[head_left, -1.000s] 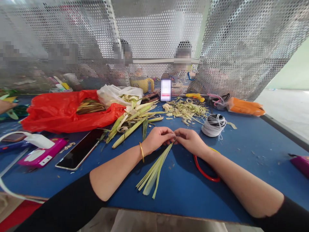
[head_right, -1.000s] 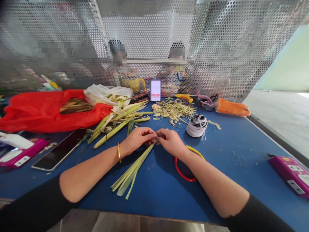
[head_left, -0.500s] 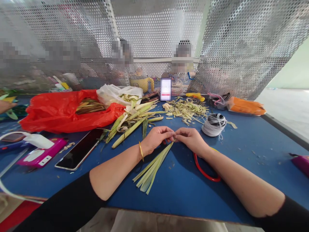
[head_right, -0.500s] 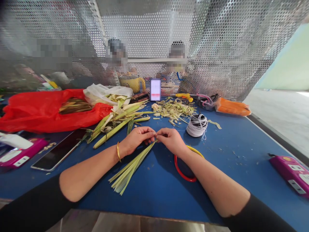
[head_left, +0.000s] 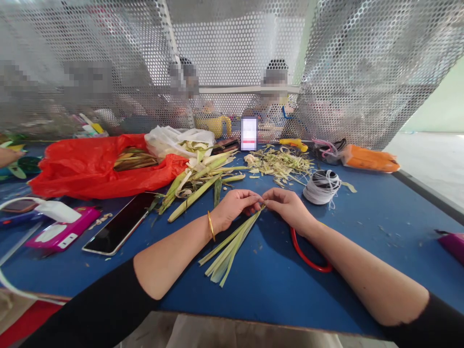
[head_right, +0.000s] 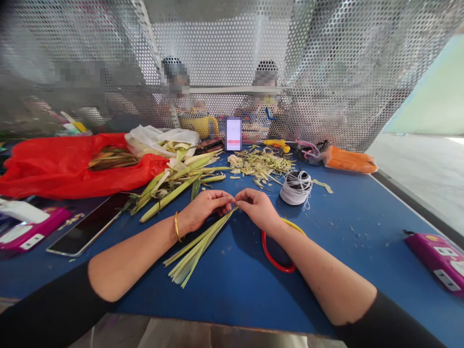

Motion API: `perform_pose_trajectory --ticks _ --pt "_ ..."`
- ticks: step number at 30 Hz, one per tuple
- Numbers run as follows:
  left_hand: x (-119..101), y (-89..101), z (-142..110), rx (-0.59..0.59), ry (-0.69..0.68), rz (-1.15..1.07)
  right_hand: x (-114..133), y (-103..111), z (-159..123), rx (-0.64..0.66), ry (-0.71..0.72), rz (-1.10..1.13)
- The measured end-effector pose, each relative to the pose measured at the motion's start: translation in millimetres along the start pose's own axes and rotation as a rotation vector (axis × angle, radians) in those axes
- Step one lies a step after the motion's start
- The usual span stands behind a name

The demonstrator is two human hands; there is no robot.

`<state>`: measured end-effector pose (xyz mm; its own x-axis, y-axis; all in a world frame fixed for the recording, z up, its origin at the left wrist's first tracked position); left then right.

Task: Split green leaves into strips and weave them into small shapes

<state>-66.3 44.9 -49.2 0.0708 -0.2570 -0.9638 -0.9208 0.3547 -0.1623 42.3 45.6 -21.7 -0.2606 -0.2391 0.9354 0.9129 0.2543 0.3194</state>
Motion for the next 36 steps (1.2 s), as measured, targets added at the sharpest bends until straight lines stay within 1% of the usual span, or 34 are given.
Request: perform_pose_trajectory --ticks 8,14,16,19,22,26,29,33,36 --pt "3.1 -0.1 0.9 0.013 0.037 -0.041 0.4 3.2 0.8 -0.038 0.008 0.030" --pt "5.4 -0.7 1.2 0.019 0.063 -0.023 -4.8 4.0 2.4 -0.055 0.007 -0.042" --pt "3.9 -0.9 0.8 0.013 0.049 0.015 -5.2 4.8 2.4 -0.059 0.007 -0.065" --pt "0.3 1.0 0.0 -0.027 0.013 0.077 -4.3 5.6 2.0 -0.054 0.015 -0.076" --pt "-0.5 2.2 -0.5 -0.052 0.000 0.076 -3.0 7.1 1.8 -0.056 0.031 -0.079" --pt "-0.2 0.8 -0.2 -0.037 -0.012 0.050 -2.4 8.8 2.4 -0.068 0.037 -0.059" --pt "-0.7 0.1 0.3 -0.022 -0.028 0.040 -2.0 6.3 2.5 -0.043 0.032 -0.050" --pt "-1.8 -0.2 0.4 -0.012 -0.042 0.054 -1.2 2.5 2.1 -0.001 0.037 -0.088" --pt "-2.8 -0.8 0.0 -0.007 -0.049 0.063 -1.6 2.7 2.0 0.000 0.046 -0.127"
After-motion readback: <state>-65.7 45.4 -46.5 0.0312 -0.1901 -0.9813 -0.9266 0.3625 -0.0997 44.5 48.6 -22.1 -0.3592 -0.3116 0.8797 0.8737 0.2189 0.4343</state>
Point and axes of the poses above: each hand's wrist, its own z-axis towards the middle knuckle, its own y-axis out of the back of the hand, x = y × z, the point moved 10 cm from there along z, towards the middle knuckle, and after that the axes turned 4 degrees about y, right-handed, at the moved point
